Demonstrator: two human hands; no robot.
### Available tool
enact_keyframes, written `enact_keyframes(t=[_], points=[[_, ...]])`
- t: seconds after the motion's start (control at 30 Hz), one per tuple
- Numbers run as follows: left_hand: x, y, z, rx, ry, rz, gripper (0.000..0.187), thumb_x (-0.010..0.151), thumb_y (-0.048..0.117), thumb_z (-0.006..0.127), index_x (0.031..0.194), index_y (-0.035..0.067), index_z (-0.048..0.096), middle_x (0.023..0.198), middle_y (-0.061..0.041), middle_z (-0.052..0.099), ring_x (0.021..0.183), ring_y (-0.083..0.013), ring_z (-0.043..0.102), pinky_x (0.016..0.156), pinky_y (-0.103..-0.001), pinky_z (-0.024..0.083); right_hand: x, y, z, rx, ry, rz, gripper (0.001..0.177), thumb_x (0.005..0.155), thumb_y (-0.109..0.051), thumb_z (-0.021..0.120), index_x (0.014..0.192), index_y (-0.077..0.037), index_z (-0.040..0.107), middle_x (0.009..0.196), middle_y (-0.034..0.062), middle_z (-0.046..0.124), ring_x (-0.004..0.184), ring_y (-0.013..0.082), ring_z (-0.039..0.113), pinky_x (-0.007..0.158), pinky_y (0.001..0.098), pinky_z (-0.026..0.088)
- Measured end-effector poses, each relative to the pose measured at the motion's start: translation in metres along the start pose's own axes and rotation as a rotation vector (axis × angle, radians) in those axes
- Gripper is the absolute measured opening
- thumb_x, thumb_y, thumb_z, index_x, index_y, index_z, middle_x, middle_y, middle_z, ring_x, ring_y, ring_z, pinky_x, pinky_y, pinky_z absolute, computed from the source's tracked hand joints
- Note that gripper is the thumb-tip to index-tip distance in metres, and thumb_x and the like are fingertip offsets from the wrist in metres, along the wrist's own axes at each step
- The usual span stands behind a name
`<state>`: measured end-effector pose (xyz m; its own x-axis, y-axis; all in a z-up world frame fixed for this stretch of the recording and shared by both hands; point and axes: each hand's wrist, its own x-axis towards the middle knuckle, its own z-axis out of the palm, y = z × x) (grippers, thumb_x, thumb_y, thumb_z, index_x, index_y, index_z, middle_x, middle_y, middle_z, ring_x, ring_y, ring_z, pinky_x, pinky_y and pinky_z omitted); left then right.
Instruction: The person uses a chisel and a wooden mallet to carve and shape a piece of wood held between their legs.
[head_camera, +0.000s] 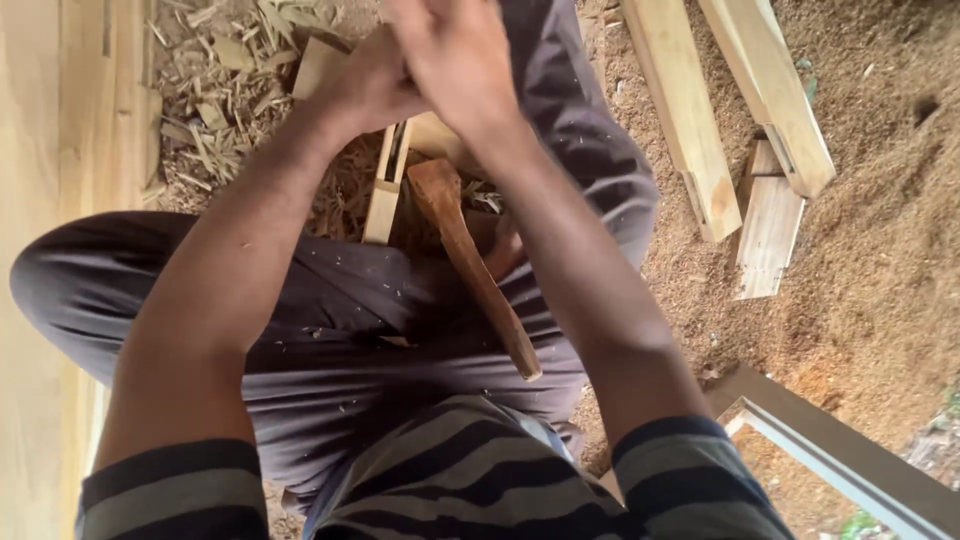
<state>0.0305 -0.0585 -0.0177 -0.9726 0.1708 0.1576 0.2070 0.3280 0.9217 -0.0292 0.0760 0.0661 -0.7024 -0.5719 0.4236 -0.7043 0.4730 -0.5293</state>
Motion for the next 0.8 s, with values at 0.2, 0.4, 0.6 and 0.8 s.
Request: enact_keyframes(t=[0.2,0.4,0.6,0.8], points=[[-0.003,0.058,-0.021,0.034,0.154,0.160,0.044,0.101,0.025,0.083,0.128,0.000,0.060,0.116,-0.013,0.069,0.107,-0.0228,0.070,0.091,-0.040,0.062,-0.038,-0.004,-0.067,0.507,-0.060,0.524,0.062,0.109,-0.051,0.051,0.116,0.005,0.078,0.092,0.0240,0.069,0.082,0.0259,0.062,0.078,0.0444,0.050],[0.016,0.040,0.013,-0.006,0.097,0.145,0.037,0.102,0.029,0.086,0.121,0.005,0.064,0.109,-0.011,0.073,0.100,-0.0210,0.073,0.087,-0.037,0.064,-0.060,0.018,-0.084,0.618,-0.105,0.519,0.080,0.106,-0.064,0.042,0.133,0.007,0.066,0.126,0.0241,0.074,0.124,0.0317,0.073,0.113,0.0458,0.056],[0.024,0.053,0.020,-0.030,0.012,0.093,0.039,0.093,0.028,0.089,0.110,0.003,0.065,0.094,-0.012,0.075,0.085,-0.0219,0.075,0.076,-0.036,0.063,-0.064,0.013,-0.089,0.575,-0.142,0.585,0.084,0.105,-0.067,0.040,0.136,0.007,0.064,0.126,0.0250,0.074,0.125,0.0327,0.072,0.114,0.0475,0.057],[0.025,0.051,0.019,-0.020,0.007,0.082,0.039,0.092,0.028,0.089,0.108,0.003,0.064,0.090,-0.012,0.074,0.081,-0.0227,0.075,0.071,-0.036,0.063,-0.062,0.009,-0.088,0.622,-0.148,0.591,0.081,0.106,-0.064,0.041,0.139,0.007,0.061,0.131,0.0242,0.071,0.128,0.0312,0.070,0.115,0.0461,0.057]])
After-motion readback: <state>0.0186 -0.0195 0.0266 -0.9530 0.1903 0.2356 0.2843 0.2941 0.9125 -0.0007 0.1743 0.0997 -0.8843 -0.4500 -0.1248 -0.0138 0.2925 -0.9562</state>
